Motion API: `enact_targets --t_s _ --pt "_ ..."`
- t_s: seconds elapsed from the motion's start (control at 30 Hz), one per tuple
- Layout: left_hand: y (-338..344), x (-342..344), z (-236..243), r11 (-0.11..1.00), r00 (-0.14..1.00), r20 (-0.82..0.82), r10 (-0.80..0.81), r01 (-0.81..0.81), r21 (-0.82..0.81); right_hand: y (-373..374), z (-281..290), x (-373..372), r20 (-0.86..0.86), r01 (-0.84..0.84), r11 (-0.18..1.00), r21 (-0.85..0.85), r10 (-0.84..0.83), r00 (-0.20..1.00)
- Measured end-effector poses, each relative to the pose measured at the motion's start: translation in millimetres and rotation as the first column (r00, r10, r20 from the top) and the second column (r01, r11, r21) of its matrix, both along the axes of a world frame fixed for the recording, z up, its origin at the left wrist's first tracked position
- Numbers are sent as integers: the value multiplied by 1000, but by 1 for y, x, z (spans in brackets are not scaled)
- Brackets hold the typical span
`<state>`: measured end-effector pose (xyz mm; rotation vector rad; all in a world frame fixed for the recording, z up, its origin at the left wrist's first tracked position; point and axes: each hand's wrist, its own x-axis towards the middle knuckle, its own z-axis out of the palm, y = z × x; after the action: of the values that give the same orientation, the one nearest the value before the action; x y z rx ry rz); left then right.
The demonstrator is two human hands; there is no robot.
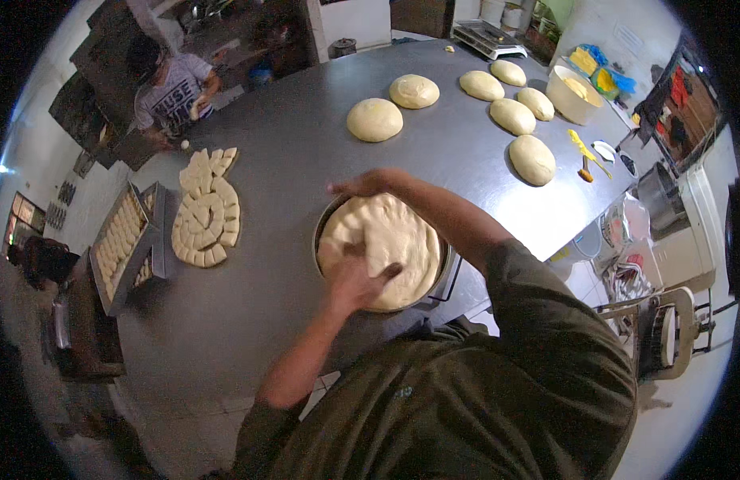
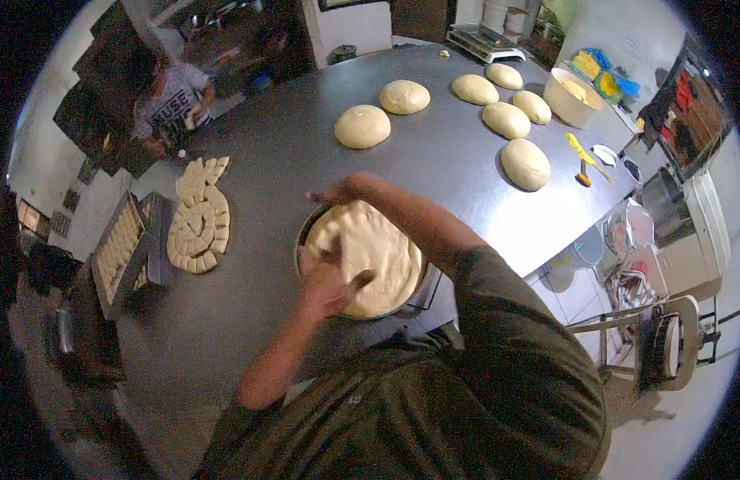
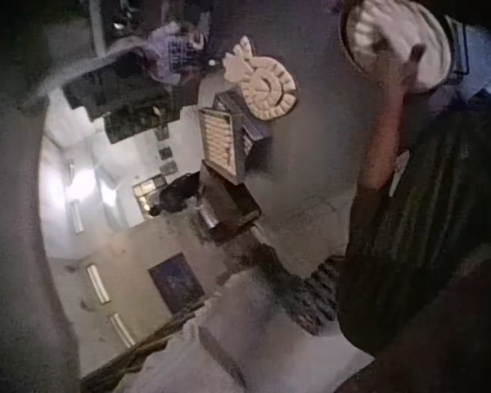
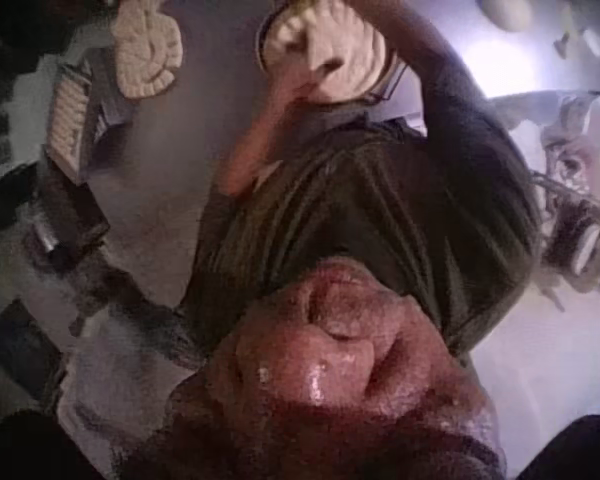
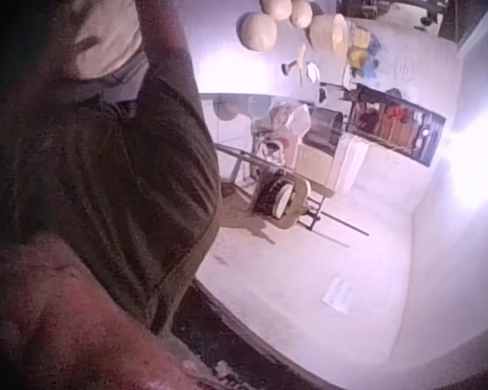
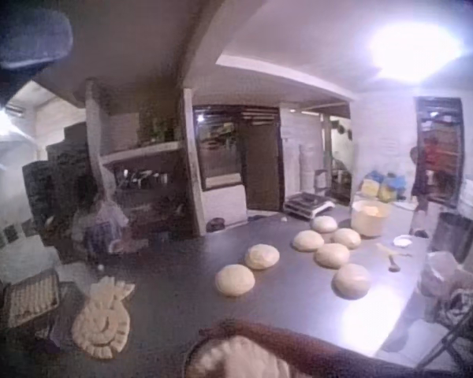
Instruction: The person flattens balls of dough by hand, places them into a circular metal divider, operates a manual press to cut the dough into small sections, and then arranges the cut dough pieces on a table.
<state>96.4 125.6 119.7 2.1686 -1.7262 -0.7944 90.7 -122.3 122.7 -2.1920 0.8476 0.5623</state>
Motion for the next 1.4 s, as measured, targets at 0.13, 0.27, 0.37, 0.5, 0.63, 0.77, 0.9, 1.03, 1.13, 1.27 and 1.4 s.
enact_targets --t_s 0.13,0.27,0.37,0.5,0.63,0.77,0.9,1.03,1.13,1.27,1.4 --pt "29 49 -65 977 824 560 -85 180 -117 -27 -8 -37 40 105 980 170 -113 993" --pt "49 47 -62 956 920 338 196 -103 -275 -17 -8 -64 134 130 953 273 -172 976" --pt "81 34 -99 903 988 -8 154 -145 -405 38 -35 -126 281 169 980 106 -193 940" --pt "63 4 -101 710 892 -73 446 -402 -578 34 -26 -149 333 316 933 173 -358 873" --pt "67 16 -106 792 899 -60 434 -413 -450 61 -41 -175 3 -83 944 -320 88 996" --pt "60 28 -113 792 903 -57 426 -403 -458 73 1 -160 -206 -358 778 -517 293 934" --pt "29 69 -113 826 925 -3 380 -340 -450 119 7 -115 -86 -535 491 -687 677 731" --pt "20 86 -126 833 929 40 368 -311 -458 127 -78 -102 133 -467 511 -722 765 631" --pt "20 82 -118 899 946 88 311 -262 -350 117 -41 -64 -88 -657 587 -474 711 698" --pt "16 84 -121 879 949 74 306 -251 -406 110 -67 -42 -47 -420 611 -671 530 847" --pt "23 80 -127 841 936 85 341 -263 -472 95 -68 -20 -124 -485 735 -474 490 863"
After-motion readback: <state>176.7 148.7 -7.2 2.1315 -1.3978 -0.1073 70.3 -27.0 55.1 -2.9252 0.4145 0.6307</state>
